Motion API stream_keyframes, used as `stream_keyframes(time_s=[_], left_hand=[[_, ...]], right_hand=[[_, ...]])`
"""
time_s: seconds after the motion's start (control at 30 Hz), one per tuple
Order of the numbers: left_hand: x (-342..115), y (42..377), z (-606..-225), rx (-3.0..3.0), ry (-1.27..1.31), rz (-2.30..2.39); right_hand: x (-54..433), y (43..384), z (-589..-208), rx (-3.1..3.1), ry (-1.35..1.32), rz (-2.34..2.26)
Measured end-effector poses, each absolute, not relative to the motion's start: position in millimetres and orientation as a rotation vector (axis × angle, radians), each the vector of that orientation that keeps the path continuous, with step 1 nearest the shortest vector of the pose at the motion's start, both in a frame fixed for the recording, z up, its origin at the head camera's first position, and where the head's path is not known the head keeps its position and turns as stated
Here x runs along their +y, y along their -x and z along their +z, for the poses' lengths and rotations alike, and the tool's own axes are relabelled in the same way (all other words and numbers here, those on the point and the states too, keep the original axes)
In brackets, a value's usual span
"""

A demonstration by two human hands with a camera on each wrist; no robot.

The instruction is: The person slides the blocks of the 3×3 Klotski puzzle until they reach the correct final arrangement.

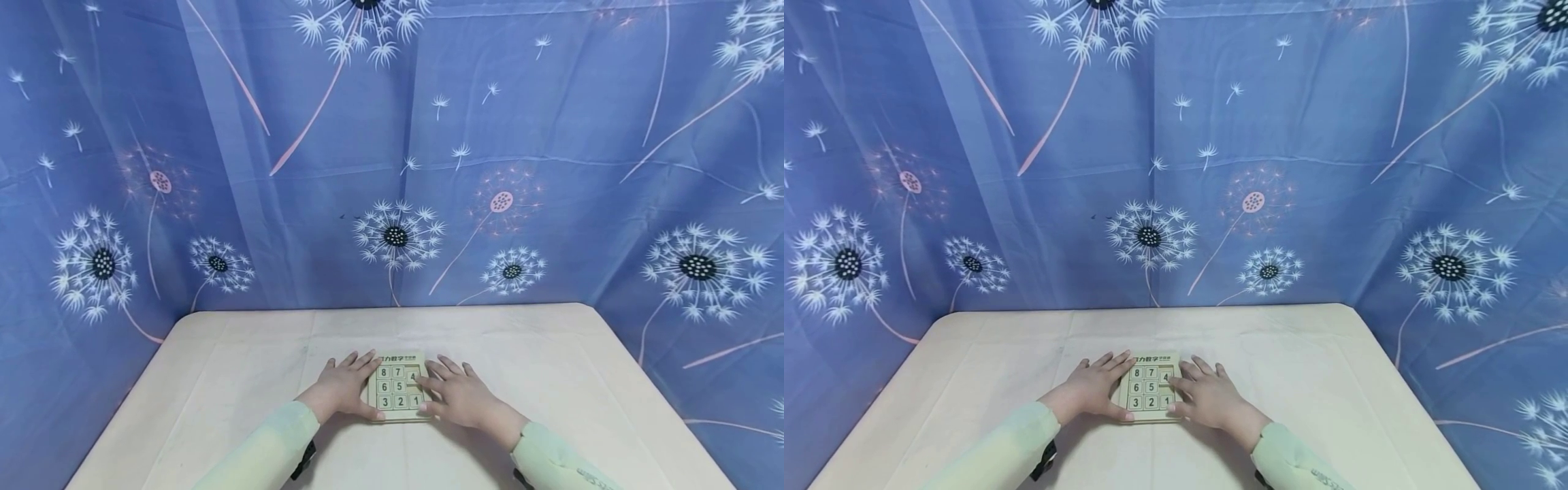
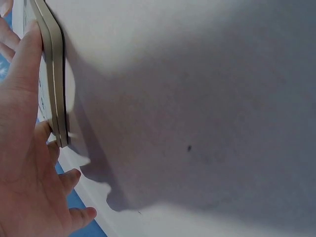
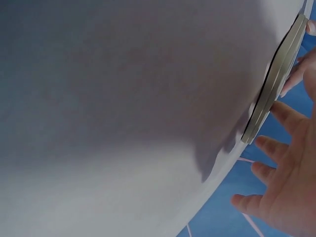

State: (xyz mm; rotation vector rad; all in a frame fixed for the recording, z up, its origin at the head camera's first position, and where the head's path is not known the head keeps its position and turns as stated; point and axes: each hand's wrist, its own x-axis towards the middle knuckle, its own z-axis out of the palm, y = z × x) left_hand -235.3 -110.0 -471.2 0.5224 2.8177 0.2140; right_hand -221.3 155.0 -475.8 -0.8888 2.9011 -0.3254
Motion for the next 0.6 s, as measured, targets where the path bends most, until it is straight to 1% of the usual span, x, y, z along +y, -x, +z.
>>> stream_keyframes(time_s=[0.6], left_hand=[[-111.0, 235.8, -471.6, 2.81, -0.52, 0.213]], right_hand=[[150.7, 226.6, -476.2, 2.911, 0.845, -0.329]])
